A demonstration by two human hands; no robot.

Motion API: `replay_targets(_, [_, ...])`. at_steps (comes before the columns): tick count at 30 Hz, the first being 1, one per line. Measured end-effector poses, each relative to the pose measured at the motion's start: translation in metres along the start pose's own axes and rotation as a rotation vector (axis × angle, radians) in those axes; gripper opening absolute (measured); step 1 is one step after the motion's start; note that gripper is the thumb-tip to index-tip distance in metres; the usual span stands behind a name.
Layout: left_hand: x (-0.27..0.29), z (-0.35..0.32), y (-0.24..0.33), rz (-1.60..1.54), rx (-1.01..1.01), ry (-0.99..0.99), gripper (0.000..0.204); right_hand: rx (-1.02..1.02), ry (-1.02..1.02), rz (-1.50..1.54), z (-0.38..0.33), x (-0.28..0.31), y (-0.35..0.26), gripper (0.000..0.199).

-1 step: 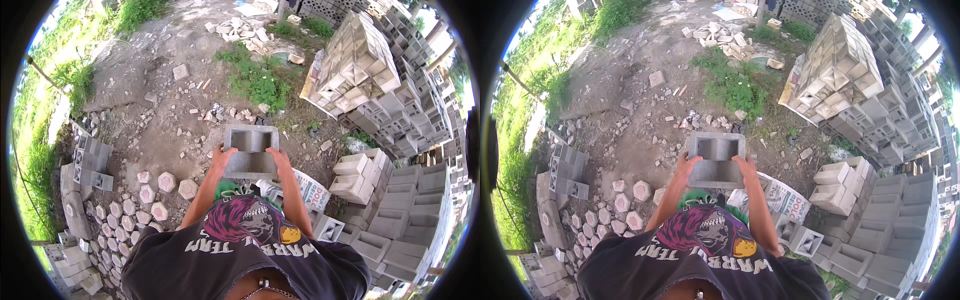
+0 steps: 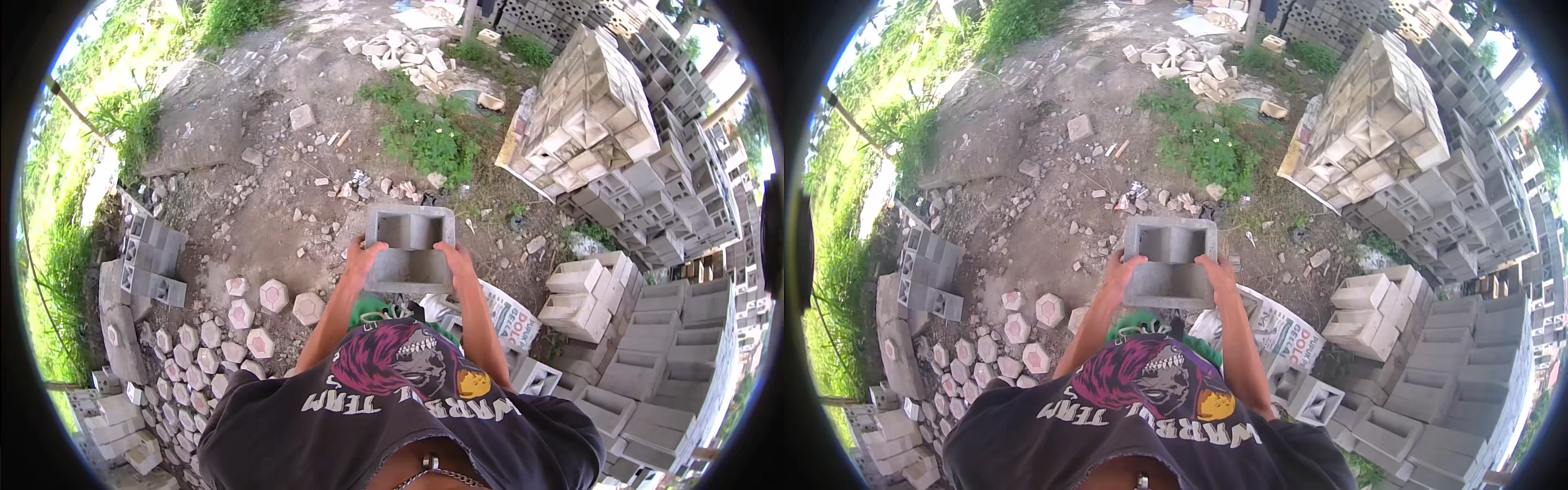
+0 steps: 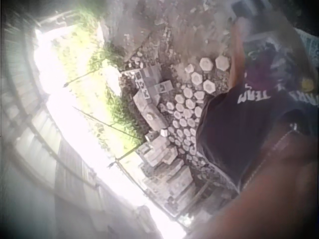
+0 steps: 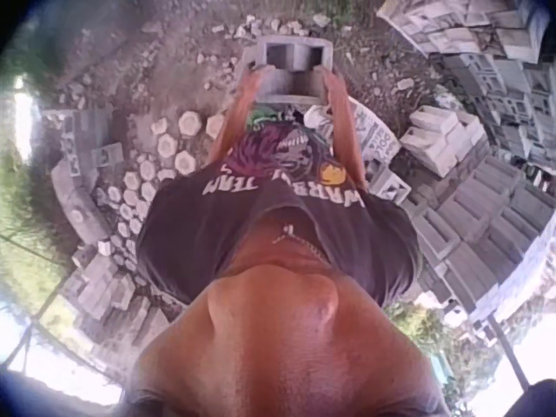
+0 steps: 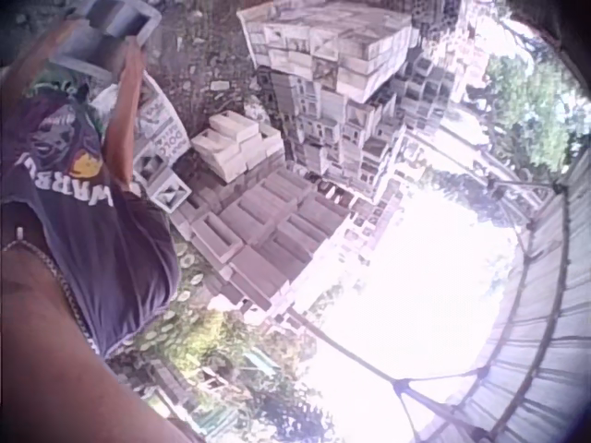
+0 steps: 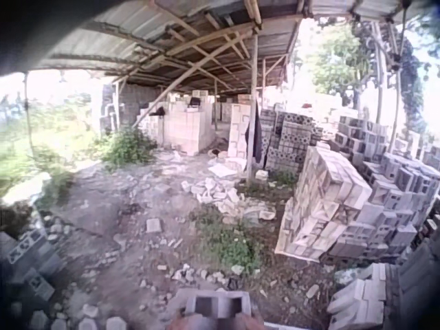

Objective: The person stacks multiple concrete cinder blocks on top of each other in an outdoor work area.

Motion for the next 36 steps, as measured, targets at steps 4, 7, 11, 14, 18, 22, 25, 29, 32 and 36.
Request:
replay_targets(4, [0.057,0.002,0.019,-0.064,-0.041,0.165,0.072,0.009,-0.110,-0.048,0.020,-0.062,-0.026,0.053])
replay_targets(7, [0.098,0.003,0.022,-0.106,-0.049,0.271,0.074,-0.020,-0.226,-0.093,0.032,-0.112,-0.040,0.055])
replay_targets(11, [0.135,-0.012,0.024,-0.224,-0.044,0.416,0.074,-0.008,-0.350,-0.186,0.054,-0.166,-0.049,0.057])
replay_targets(14, [0.172,-0.023,0.010,-0.307,-0.021,0.511,0.076,-0.022,-0.449,-0.275,0.054,-0.216,-0.055,0.056])
replay_targets(18, [0.204,-0.036,-0.001,-0.423,-0.039,0.693,0.076,-0.005,-0.674,-0.374,0.070,-0.278,-0.053,0.054])
replay_targets(22, [0.239,-0.033,-0.029,-0.450,-0.073,0.839,0.077,-0.028,-0.828,-0.473,0.077,-0.335,-0.057,0.053])
replay_targets(25, [0.241,-0.021,-0.004,-0.473,-0.077,0.902,0.078,-0.041,-0.912,-0.500,0.100,-0.367,-0.073,0.058])
replay_targets(29, [0.251,-0.003,0.009,-0.512,-0.119,1.020,0.076,-0.052,-0.992,-0.592,0.123,-0.408,-0.094,0.071])
replay_targets(32, [0.250,0.013,0.011,-0.552,-0.128,1.117,0.075,0.058,-0.991,-0.726,0.157,-0.437,-0.101,0.083])
replay_targets(36, [0.254,0.022,0.015,-0.614,-0.166,1.179,0.075,-0.040,-1.148,-0.750,0.140,-0.469,-0.131,0.100])
Point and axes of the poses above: each hand's wrist, its own z-axis towards the middle knuckle, its own x-axis out of the back of the hand, y = z × x, the point moved 9 cm from there along z, towards the middle knuckle, and after that the axes turned 8 degrees about -z, right-handed, at the moved point
